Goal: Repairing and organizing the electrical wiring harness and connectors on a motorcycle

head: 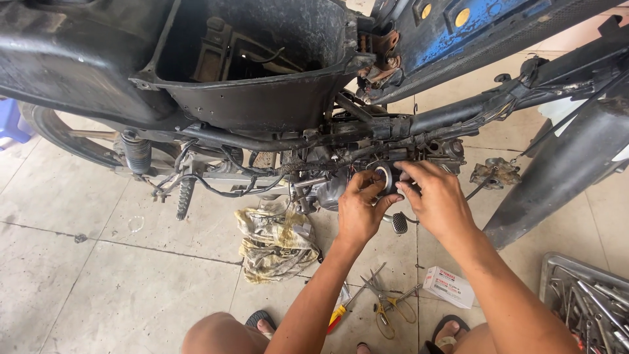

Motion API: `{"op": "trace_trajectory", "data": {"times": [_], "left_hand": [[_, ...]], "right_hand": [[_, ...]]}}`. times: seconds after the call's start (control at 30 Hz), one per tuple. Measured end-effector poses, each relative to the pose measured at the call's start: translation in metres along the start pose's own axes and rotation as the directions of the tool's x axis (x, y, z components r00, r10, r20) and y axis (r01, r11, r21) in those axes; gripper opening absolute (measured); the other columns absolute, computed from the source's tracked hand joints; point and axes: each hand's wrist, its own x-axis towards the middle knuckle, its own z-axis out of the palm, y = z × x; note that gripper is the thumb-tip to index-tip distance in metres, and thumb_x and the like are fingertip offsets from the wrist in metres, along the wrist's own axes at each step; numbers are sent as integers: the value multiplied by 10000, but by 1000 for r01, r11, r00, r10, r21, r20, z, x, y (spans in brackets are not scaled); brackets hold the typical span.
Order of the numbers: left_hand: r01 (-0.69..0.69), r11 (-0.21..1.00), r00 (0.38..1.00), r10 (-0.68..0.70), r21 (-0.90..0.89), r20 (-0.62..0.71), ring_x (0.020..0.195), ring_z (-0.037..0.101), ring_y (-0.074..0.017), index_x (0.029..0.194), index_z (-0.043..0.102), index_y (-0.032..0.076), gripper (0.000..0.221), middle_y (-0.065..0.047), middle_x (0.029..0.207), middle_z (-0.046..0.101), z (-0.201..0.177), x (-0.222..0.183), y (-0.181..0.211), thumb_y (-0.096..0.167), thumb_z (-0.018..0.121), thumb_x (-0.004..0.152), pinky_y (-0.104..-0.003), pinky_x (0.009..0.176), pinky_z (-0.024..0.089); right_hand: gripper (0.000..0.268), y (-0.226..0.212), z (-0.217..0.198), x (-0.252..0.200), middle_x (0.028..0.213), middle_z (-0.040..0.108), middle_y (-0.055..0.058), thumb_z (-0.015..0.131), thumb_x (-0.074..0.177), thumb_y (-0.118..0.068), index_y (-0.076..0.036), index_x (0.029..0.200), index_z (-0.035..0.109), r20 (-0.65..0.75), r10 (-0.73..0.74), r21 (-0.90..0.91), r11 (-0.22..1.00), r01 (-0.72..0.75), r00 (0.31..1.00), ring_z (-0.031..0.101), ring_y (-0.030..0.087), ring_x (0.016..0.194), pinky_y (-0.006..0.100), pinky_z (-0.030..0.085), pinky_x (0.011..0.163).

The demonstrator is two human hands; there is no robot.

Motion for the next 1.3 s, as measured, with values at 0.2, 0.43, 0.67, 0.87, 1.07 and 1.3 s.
{"op": "trace_trajectory", "data": {"times": [0.2,0.43,0.67,0.87,1.07,1.3], "left_hand": [[-34,999,999,35,27,-14,910,740,-279,962,788,103,328,-56,1054,655,-4,4,4,336,882,751,-358,708,623],[-175,974,984,179,145,-12,889,712,-298,963,774,119,317,-52,1061,657,-7,8,-2,341,861,754,-402,737,601],[-243,929,970,228,280,85,883,712,-233,989,778,171,306,-9,1021,682,-6,6,-16,406,828,800,-335,758,596],[-151,965,988,143,213,52,868,723,-270,977,776,151,324,-31,999,701,-10,8,-14,415,834,799,-367,725,601],[-185,961,982,172,204,77,883,723,-269,973,775,159,313,-29,993,709,-7,10,-5,413,832,799,-366,725,604],[-203,953,979,204,224,21,867,705,-261,955,769,155,312,-26,979,697,-3,6,-9,411,834,790,-355,703,596]], "right_hand": [[181,7,0,-3,1001,762,173,751,915,-88,-33,1085,782,-49,-28,-73,997,24,998,754,334,948,424,629,838],[175,25,6,3,1023,745,172,666,982,-98,-14,1112,747,33,-21,-145,989,26,999,748,332,941,434,626,819],[256,37,19,3,1073,705,184,633,973,-150,18,1157,689,170,55,-210,978,-19,984,742,351,969,478,633,773],[227,13,-2,1,1066,710,233,636,985,-67,50,1169,699,36,0,-91,996,3,999,726,396,993,493,629,823],[185,26,5,-2,1042,748,195,675,969,-77,-13,1122,759,-14,-93,-159,983,90,996,744,355,965,450,623,845],[316,58,36,-3,1052,729,140,746,896,-218,-70,1174,725,-12,-136,-358,926,123,991,749,342,928,481,621,762]]}}
